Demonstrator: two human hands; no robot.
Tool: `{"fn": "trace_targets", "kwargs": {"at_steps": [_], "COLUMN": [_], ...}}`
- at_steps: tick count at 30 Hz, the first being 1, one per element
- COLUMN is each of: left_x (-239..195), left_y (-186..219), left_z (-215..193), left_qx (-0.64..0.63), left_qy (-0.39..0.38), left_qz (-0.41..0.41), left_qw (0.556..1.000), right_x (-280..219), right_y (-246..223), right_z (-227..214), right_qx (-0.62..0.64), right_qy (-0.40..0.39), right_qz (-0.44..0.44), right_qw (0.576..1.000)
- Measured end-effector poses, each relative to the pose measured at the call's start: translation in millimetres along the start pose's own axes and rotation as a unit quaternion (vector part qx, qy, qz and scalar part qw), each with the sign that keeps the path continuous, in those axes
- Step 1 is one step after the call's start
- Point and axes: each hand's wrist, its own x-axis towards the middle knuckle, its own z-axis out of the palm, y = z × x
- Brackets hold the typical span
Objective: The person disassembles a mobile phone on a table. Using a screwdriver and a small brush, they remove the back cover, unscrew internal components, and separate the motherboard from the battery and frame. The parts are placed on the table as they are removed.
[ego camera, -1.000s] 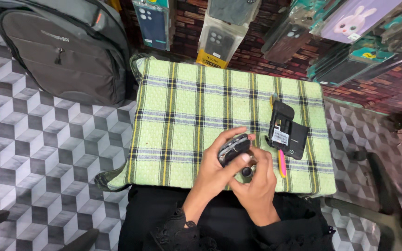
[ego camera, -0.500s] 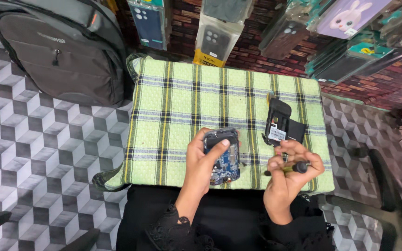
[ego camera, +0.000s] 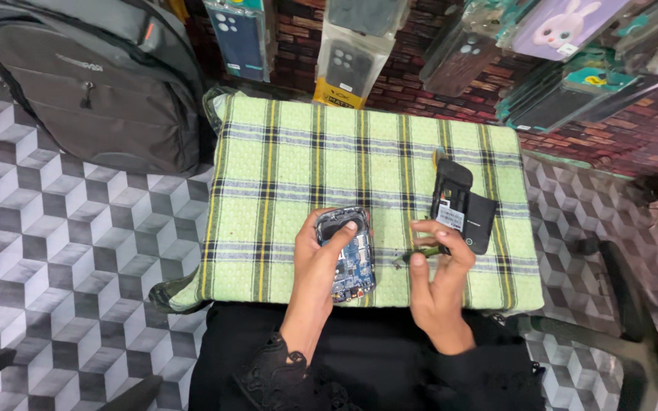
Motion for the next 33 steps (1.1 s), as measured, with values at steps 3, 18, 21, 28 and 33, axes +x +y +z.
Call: {"fn": "trace_targets", "kwargs": {"at_steps": [3, 18, 21, 28, 33], "left_x": [-0.5, 5.4, 4.8, 6.6, 5.2], "left_y": [0.1, -9.7, -10.4, -13.6, -14.4], "left_z": [-1.5, 3.9, 2.1, -3.2, -6.5], "left_qx": [0.040, 0.111, 0.091, 0.073, 0.091], "left_qy": [0.004, 0.039, 0.043, -0.010, -0.046], "left_qz": [0.021, 0.047, 0.013, 0.013, -0.017], "left_qw": [0.999, 0.992, 0.995, 0.997, 0.995], "right_x": [1.4, -4.4, -9.1, -8.2, -3.9], "right_y": [-4.6, 6.5, 9.0, 12.6, 4.7], "right_z": [-11.5, -16.4, -17.3, -5.3, 4.6], "right_qx": [-0.098, -0.027, 0.001, 0.090, 0.078], "right_qy": [0.000, 0.045, 0.089, 0.176, 0.141], "right_qz": [0.032, 0.113, 0.101, 0.082, 0.020], "right_qw": [0.995, 0.992, 0.991, 0.977, 0.987]}}
